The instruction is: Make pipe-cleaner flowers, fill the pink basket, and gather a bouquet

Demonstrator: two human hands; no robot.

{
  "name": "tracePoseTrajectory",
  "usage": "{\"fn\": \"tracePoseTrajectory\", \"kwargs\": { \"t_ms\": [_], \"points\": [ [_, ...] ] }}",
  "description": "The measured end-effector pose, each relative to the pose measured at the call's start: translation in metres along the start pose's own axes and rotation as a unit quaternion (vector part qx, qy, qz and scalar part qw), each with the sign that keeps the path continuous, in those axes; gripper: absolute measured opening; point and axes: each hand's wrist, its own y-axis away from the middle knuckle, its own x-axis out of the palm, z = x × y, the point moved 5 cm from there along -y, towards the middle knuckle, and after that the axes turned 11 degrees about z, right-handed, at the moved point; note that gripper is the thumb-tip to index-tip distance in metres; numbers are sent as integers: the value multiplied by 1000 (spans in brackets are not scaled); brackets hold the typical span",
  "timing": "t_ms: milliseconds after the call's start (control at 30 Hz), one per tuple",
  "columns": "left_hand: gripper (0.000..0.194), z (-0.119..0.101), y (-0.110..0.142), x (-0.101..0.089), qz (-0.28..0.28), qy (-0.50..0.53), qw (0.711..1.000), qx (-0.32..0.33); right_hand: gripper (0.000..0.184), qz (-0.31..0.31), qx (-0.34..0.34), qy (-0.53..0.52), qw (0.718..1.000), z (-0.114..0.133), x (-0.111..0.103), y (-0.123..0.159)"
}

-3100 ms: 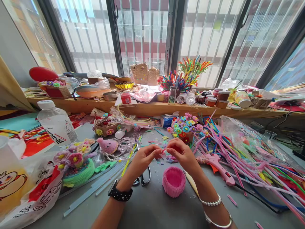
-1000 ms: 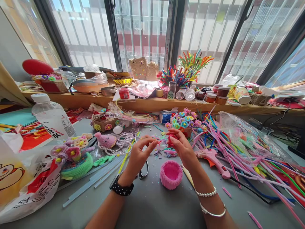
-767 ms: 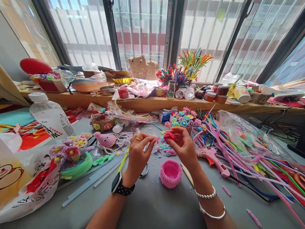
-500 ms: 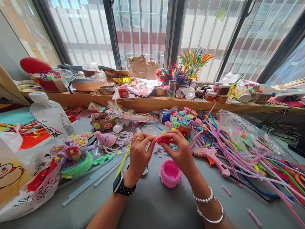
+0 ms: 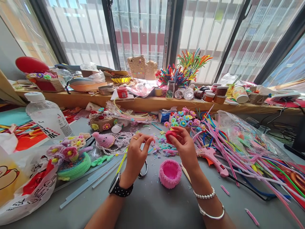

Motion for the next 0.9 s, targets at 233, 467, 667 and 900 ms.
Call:
{"fn": "tracePoseTrajectory", "kwargs": {
  "t_ms": [233,467,667,900],
  "points": [
    [18,2,2,3,2,-44,999,-26,21,49,-57,145,987,12,16,3],
    [19,3,2,4,24,7,998,-53,24,48,-51,190,979,9,27,7],
    [26,17,2,17,91,262,949,-150,22,61,-38,109,991,9,22,5],
    [26,21,2,13,72,289,939,-171,34,44,-37,38,998,8,13,2]
  ]
}}
